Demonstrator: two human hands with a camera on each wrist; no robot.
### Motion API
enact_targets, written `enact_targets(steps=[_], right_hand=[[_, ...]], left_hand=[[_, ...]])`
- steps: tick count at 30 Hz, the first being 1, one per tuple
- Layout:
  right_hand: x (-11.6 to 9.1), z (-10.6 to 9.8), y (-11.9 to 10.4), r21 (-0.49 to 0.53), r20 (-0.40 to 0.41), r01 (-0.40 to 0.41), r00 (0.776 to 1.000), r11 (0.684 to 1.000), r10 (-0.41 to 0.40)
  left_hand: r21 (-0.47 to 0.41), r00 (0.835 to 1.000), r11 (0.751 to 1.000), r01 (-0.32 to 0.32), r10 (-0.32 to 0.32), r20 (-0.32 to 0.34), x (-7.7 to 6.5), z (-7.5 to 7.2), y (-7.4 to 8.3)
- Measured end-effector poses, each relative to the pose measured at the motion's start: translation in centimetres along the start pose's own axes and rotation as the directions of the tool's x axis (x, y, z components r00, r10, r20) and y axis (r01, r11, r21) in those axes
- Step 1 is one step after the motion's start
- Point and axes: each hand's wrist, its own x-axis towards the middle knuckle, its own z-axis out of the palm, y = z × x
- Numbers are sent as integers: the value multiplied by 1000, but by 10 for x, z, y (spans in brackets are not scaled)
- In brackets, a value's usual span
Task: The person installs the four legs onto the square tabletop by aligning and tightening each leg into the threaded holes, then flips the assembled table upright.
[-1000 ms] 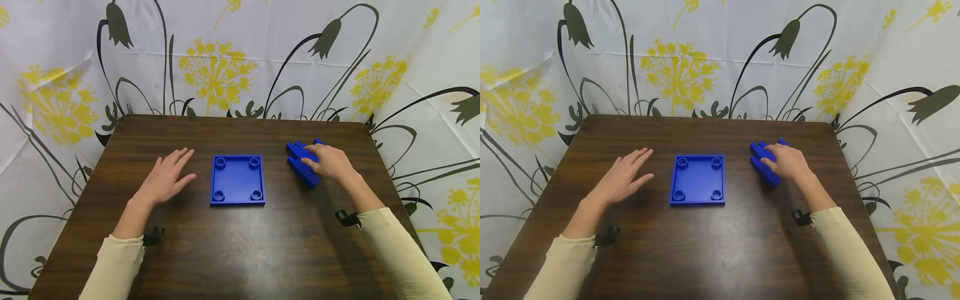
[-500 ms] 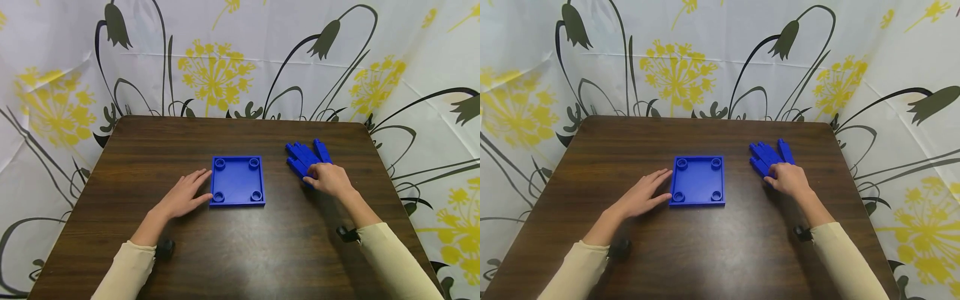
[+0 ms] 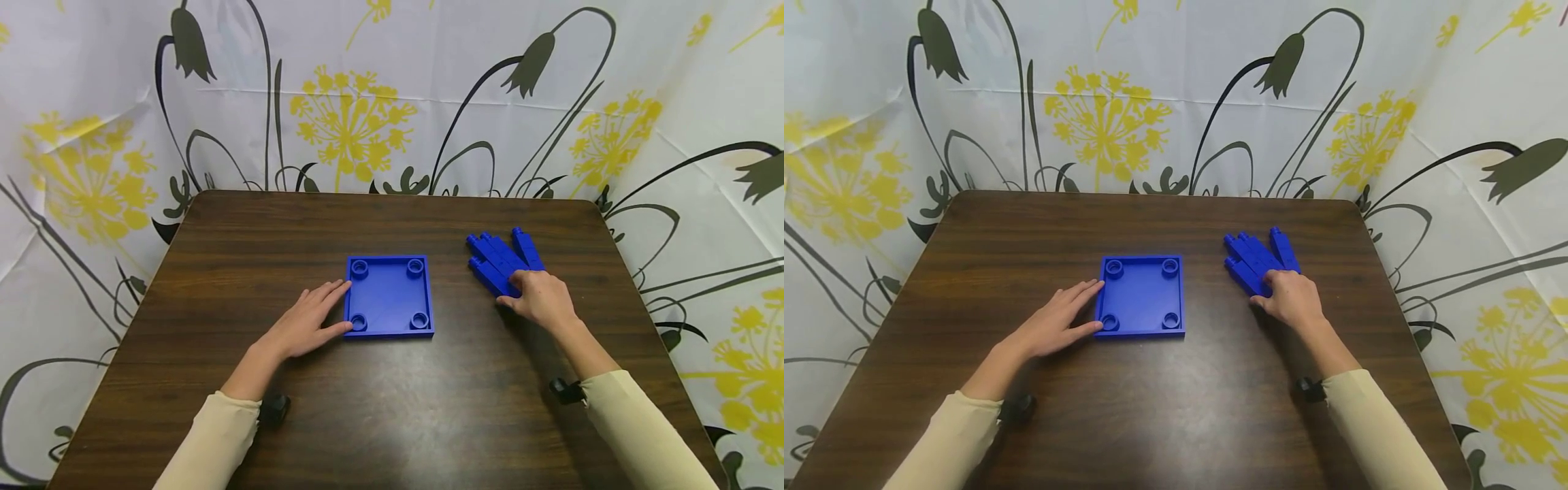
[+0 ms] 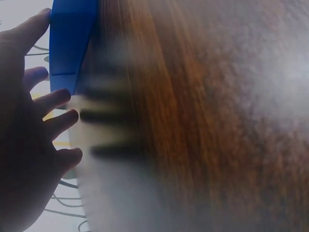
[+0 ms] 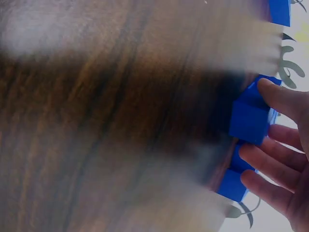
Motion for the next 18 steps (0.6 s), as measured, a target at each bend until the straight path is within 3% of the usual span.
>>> enact_targets(steps=[6,18], right_hand=[[1,7,-1,-3,-3,-57,998,998,57],[3,15,0,-16,-30,-61,998,998,60]], left_hand=[[0,1000,1000,11,-11,27,2,1,-1],[22,999,1000,11,-12,37,3,0,-1]])
